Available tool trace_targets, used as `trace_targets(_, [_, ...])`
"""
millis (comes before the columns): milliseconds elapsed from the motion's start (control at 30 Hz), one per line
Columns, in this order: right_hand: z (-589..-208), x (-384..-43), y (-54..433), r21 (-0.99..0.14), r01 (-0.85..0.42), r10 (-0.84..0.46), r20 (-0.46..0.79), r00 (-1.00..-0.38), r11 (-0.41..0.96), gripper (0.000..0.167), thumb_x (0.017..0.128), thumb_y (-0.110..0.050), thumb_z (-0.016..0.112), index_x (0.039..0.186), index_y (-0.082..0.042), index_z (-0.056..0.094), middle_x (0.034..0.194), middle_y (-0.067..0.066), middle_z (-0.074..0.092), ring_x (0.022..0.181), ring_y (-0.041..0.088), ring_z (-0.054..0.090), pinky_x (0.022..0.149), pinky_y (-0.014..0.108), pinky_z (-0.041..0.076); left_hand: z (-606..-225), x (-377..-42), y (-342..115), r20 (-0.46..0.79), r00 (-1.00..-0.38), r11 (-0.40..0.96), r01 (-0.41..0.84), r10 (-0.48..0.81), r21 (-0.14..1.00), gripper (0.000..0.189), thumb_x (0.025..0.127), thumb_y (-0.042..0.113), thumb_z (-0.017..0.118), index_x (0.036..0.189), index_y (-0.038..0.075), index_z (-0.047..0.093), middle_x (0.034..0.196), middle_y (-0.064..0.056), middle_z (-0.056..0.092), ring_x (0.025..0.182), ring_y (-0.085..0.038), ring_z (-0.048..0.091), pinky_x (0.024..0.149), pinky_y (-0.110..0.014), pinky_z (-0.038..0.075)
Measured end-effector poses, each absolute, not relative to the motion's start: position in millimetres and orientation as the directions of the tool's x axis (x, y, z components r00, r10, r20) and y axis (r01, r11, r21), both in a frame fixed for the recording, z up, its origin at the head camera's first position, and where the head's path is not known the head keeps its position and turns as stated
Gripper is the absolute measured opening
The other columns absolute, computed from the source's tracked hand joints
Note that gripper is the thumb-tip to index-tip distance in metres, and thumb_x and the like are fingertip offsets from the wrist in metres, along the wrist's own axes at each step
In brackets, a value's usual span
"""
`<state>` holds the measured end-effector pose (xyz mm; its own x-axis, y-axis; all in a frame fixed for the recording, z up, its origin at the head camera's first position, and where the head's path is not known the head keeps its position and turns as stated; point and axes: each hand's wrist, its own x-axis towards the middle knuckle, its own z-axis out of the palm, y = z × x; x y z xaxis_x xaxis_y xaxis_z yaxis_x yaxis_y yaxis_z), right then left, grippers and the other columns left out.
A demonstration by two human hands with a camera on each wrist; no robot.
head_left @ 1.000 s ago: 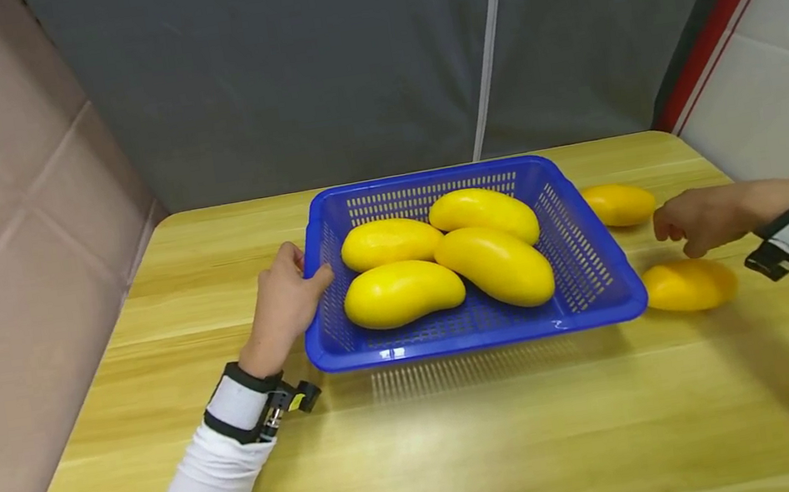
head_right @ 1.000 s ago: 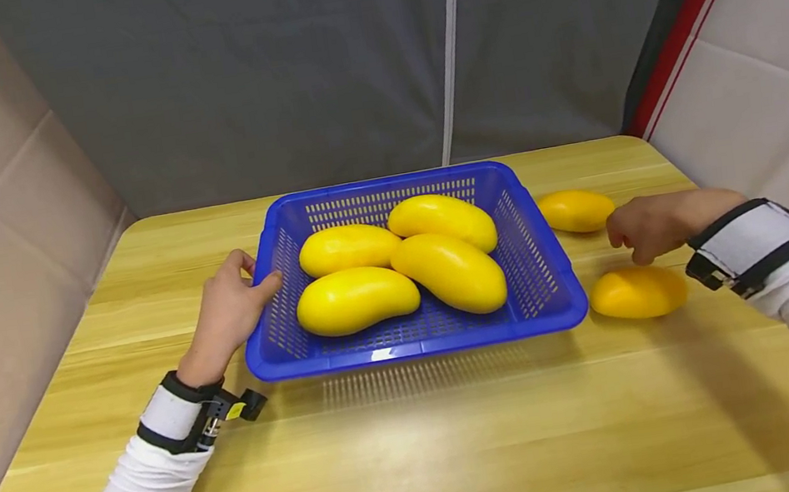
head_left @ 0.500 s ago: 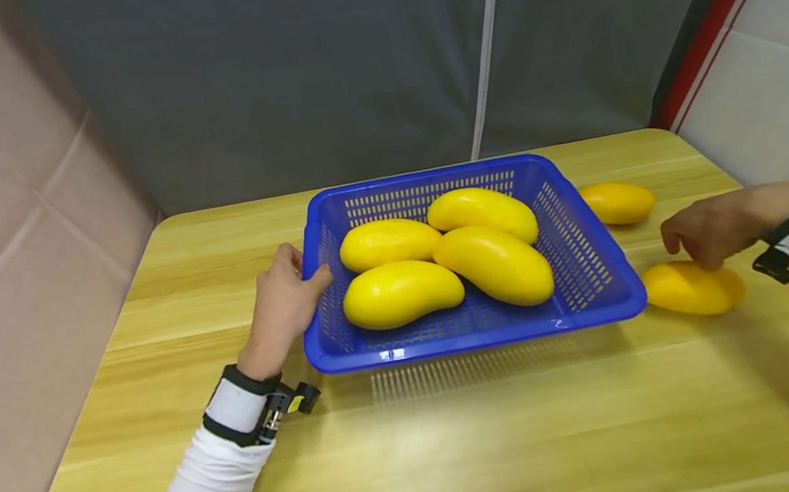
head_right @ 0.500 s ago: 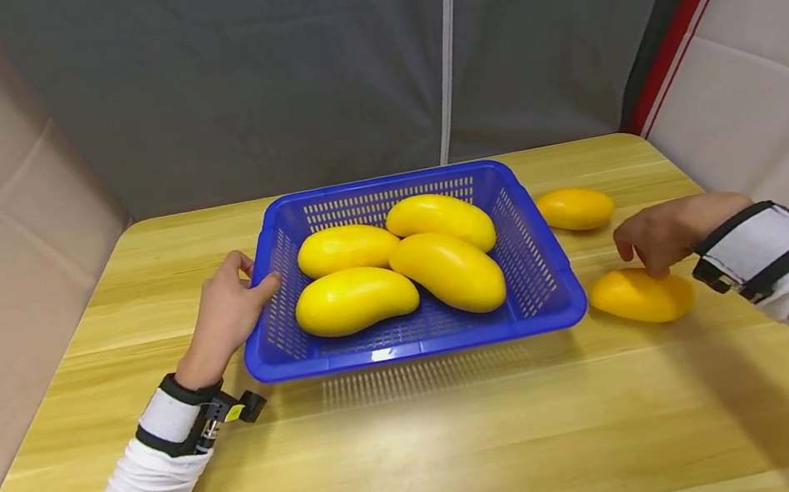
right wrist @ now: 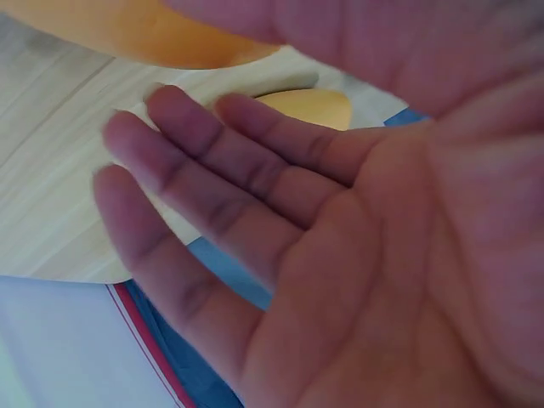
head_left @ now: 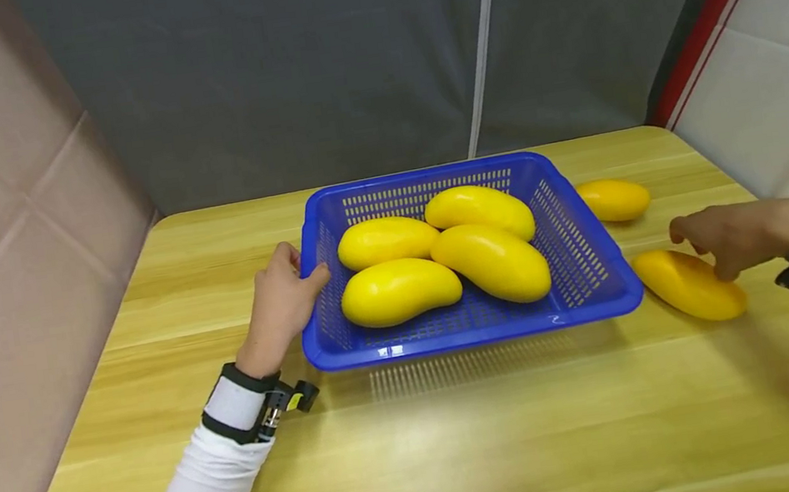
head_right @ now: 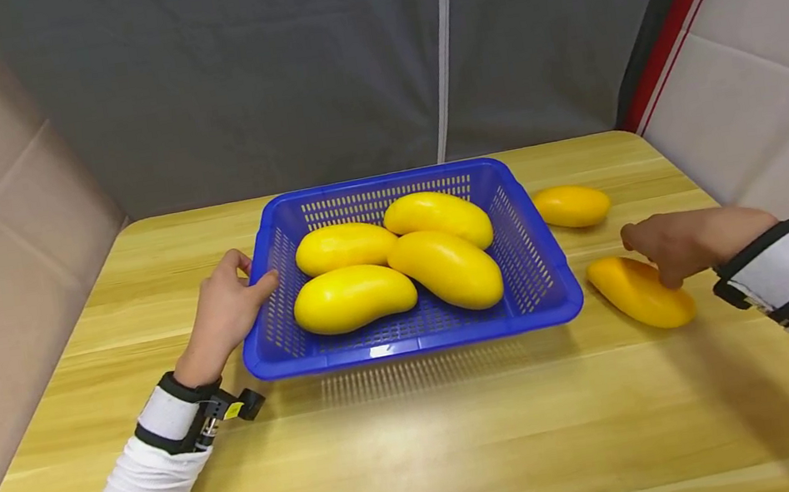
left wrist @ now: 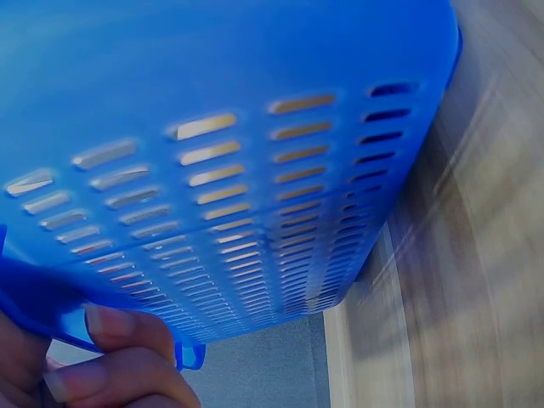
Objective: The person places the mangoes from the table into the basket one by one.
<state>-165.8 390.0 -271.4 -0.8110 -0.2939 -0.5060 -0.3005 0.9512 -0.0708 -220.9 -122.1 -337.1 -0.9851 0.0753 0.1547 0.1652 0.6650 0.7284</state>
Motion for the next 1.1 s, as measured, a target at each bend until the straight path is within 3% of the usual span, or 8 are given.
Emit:
trace_targets(100, [-272.4,-161.8,389.4,-0.078,-0.306,-0.307,-0.458,-0.834,0.949,0.064,0.058,0.001,0.083,0.11,0.009,0.046,0.097,0.014,0.059,0.087,0.03,0.058,0.078,0.052,0.049,-337.6,-222.2,-122.1,0.154,-0.985,0.664,0.167,0.079,0.729,0.029,0.09,0.027,0.057,0.095,0.002,0.043,0.07,-0.012,0.052,0.051,-0.02,0.055,0.041,-0.025,0.045])
trace_targets(233, [-274.6,-160.2,391.0,-0.116,-0.322,-0.34,-0.428,-0.838,0.94,0.07,0.056,-0.004,0.086,0.112,0.006,0.047,0.1,0.012,0.057,0.088,0.028,0.056,0.08,0.053,0.048,-338.8,-221.5,-122.9,0.144,-0.986,0.66,0.16,0.079,0.734,0.029,0.091,0.027,0.057,0.096,0.002,0.043,0.071,-0.012,0.053,0.051,-0.02,0.055,0.041,-0.025,0.046])
trace_targets(433, [-276.9,-155.5,399.7,-0.137,-0.306,-0.335,-0.412,-0.847,0.942,0.067,0.056,0.009,0.08,0.115,0.003,0.049,0.107,0.013,0.056,0.092,0.029,0.058,0.079,0.055,0.049,-338.0,-221.4,-123.0,0.129,-0.988,0.654,0.155,0.088,0.741,0.03,0.091,0.027,0.057,0.097,0.002,0.042,0.072,-0.014,0.055,0.05,-0.02,0.057,0.042,-0.027,0.048])
trace_targets(600, [-284.9,-153.1,405.1,-0.051,-0.353,-0.349,-0.341,-0.873,0.934,0.063,0.061,0.011,0.08,0.116,0.0,0.051,0.109,0.01,0.058,0.096,0.031,0.058,0.08,0.053,0.049,-337.8,-221.3,-123.3,0.129,-0.988,0.656,0.155,0.088,0.739,0.03,0.091,0.027,0.057,0.097,0.001,0.042,0.071,-0.014,0.055,0.05,-0.02,0.057,0.042,-0.026,0.048])
trace_targets(833, [-295.7,-150.7,412.7,0.047,-0.366,-0.337,-0.292,-0.895,0.93,0.054,0.063,0.01,0.081,0.107,-0.004,0.053,0.103,0.007,0.059,0.087,0.028,0.06,0.075,0.05,0.051,-338.1,-220.3,-123.0,0.13,-0.987,0.657,0.158,0.091,0.737,0.03,0.091,0.027,0.057,0.097,0.001,0.042,0.071,-0.014,0.054,0.051,-0.02,0.056,0.042,-0.026,0.046])
trace_targets(1100, [-295.0,-144.1,411.9,0.101,-0.439,-0.41,-0.218,-0.885,0.893,0.073,0.052,-0.006,0.091,0.114,-0.003,0.052,0.11,0.008,0.052,0.095,0.027,0.052,0.078,0.047,0.051,-337.5,-221.9,-122.2,0.132,-0.987,0.655,0.158,0.088,0.739,0.029,0.091,0.025,0.058,0.096,0.001,0.043,0.071,-0.014,0.053,0.051,-0.021,0.056,0.042,-0.026,0.046])
